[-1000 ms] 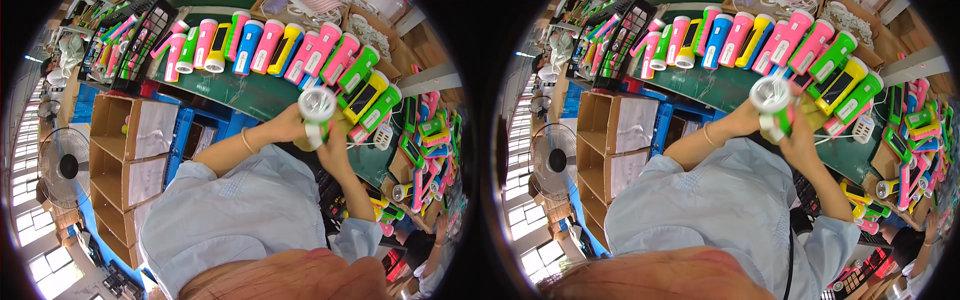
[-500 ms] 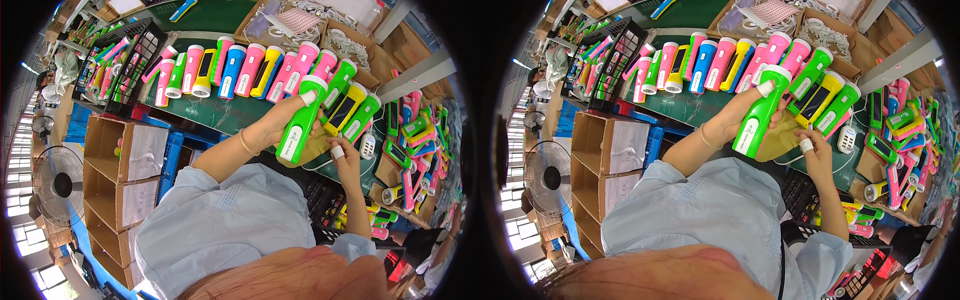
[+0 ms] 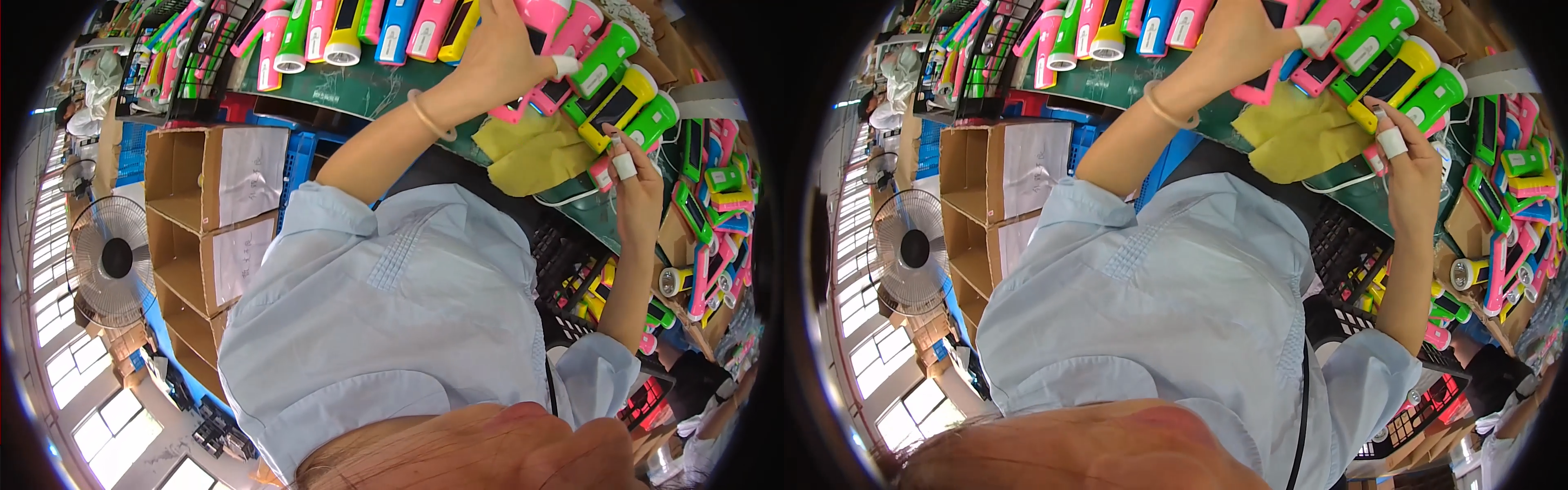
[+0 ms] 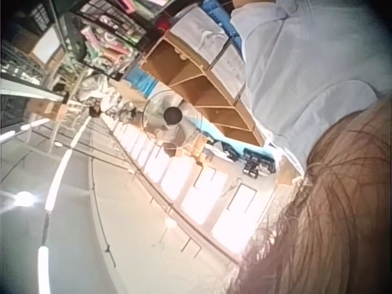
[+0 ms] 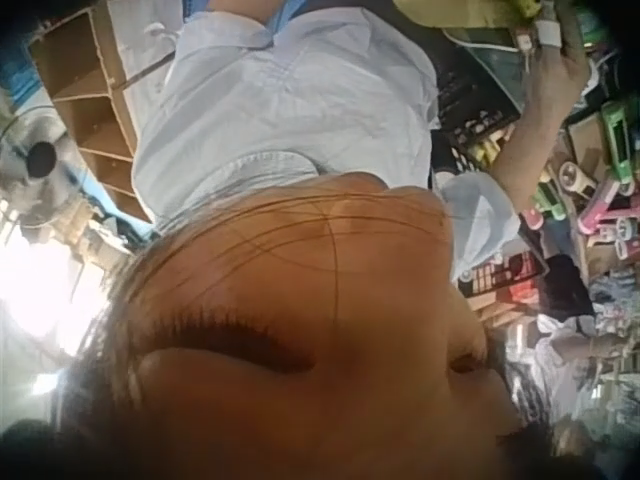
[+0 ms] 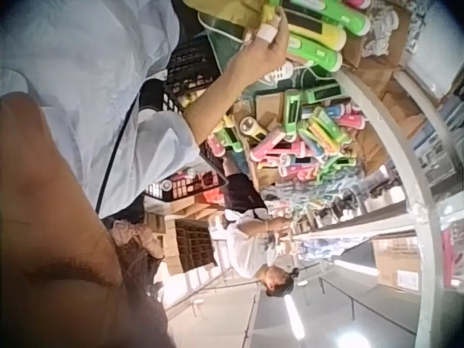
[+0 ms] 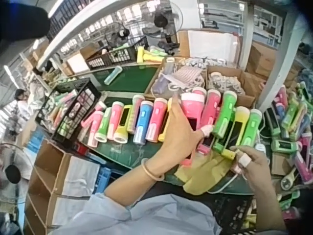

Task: The recorder is inspecting, wiping, and testing the light function of handheld flashlights on an assembly line.

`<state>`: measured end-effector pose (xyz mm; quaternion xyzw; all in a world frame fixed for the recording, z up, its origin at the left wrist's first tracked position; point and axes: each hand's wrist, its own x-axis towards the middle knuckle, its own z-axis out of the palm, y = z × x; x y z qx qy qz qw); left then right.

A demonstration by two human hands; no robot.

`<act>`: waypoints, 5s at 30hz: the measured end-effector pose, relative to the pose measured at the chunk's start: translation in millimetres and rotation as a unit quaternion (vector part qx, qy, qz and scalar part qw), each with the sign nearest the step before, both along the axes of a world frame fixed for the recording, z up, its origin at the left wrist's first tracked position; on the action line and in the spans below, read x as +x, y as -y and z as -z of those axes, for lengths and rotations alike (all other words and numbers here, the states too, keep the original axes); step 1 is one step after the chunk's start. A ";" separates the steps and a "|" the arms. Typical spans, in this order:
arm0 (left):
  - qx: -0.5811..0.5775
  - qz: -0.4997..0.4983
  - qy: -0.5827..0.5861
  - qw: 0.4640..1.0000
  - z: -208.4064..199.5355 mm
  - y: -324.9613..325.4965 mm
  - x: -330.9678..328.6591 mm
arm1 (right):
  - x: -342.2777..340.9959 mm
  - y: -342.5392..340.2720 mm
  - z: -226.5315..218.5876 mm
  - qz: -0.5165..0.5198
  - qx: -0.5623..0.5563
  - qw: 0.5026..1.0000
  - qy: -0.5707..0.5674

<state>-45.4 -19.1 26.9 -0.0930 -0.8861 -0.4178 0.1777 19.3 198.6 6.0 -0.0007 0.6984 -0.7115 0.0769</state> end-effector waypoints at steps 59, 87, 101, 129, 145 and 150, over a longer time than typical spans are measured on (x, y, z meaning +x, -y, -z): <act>0.288 0.123 0.138 0.939 27.7 2.8 32.4 | 1.4 45.5 -9.1 -0.077 0.184 0.973 -0.118; 0.197 0.161 0.169 0.952 18.6 0.1 39.6 | -14.1 58.7 -46.3 -0.057 0.325 0.925 -0.190; 0.412 0.139 0.128 0.892 26.1 13.2 8.9 | 0.0 52.1 -35.1 0.041 0.297 0.919 -0.258; 0.517 0.126 0.125 0.838 19.2 -9.7 -6.8 | -26.0 104.3 18.2 -0.031 0.094 0.992 -0.073; 0.685 0.119 0.192 0.692 26.6 -17.3 -7.9 | -36.6 70.7 16.8 -0.130 -0.043 0.990 0.039; 0.703 0.130 0.176 0.677 28.3 -22.1 -17.4 | -35.4 80.0 22.8 -0.101 -0.038 0.994 -0.020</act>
